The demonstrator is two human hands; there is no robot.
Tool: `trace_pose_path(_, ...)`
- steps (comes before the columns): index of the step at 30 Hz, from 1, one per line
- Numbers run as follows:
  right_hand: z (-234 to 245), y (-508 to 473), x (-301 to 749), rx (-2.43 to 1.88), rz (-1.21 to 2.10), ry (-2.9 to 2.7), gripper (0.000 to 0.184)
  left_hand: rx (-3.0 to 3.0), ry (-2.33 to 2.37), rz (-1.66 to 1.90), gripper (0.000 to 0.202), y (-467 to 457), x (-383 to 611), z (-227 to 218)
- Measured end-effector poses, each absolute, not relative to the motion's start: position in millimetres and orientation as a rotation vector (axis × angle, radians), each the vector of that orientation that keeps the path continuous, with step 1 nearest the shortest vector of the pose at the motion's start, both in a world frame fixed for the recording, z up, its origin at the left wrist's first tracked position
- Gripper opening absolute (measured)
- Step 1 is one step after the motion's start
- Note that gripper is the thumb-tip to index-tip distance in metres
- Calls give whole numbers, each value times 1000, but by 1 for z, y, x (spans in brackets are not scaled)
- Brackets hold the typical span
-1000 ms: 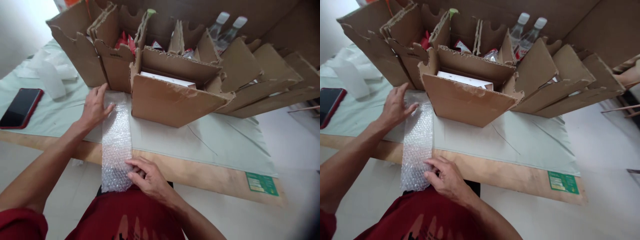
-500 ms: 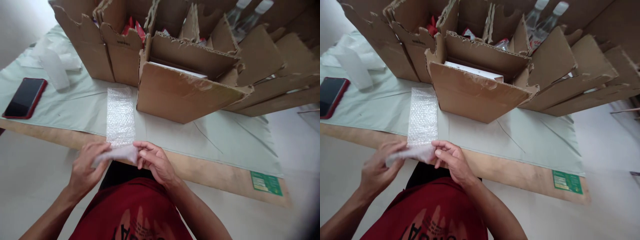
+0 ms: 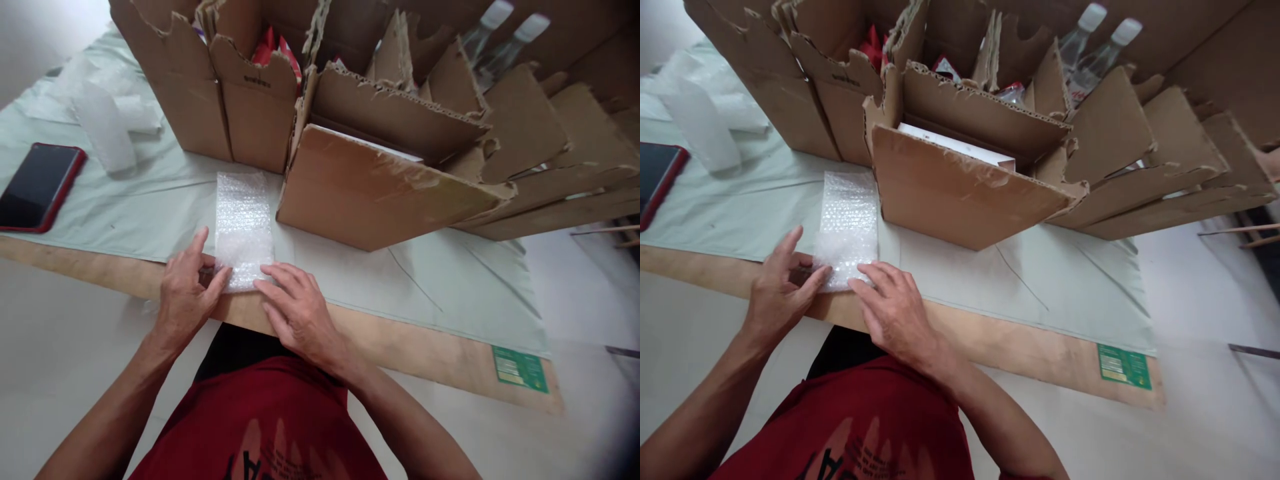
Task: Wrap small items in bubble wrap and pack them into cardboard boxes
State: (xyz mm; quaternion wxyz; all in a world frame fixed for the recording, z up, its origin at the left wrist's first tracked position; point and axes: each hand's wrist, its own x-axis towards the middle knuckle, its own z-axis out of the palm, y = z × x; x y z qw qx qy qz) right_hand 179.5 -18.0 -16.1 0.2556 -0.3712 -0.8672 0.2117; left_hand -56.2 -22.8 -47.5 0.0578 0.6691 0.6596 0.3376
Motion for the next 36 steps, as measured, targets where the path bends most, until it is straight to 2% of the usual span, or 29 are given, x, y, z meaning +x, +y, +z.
trace_pose_path(3, -24, -6, 172, -998, 468, -2561, 40, 2063, 2021, 968, 67, -19, -57, -50)
trace_pose_path(7, -31, 4, 167, -974, 368, -2619, 32, 2169, 1987, 1074, 64, -25, -59, -46)
trace_pose_path(11, -30, 6, 168, -934, 413, -2578, 30, 2371, 1753, 1111, 67, -42, -61, -34)
trace_pose_path(14, -26, 8, 167, -921, 579, -2507, 28, 2438, 1575, 1020, 54, -51, -59, -26)
trace_pose_path(18, -21, 9, 166, -1026, 738, -2384, 25, 2279, 1605, 1031, 38, -51, -57, -23)
trace_pose_path(23, -18, 3, 170, -1067, 439, -2332, 27, 2201, 1763, 964, 30, -38, -57, -27)
trace_pose_path(27, -22, 5, 170, -926, 299, -2508, 26, 2291, 1831, 988, 31, -30, -57, -34)
trace_pose_path(30, -25, 10, 168, -949, 301, -2581, 25, 2355, 1808, 1021, 40, -35, -59, -36)
trace_pose_path(33, -22, 12, 167, -940, 422, -2560, 24, 2446, 1644, 996, 47, -46, -64, -33)
trace_pose_path(36, -16, 14, 168, -923, 654, -2502, 21, 2385, 1575, 1001, 43, -51, -67, -27)
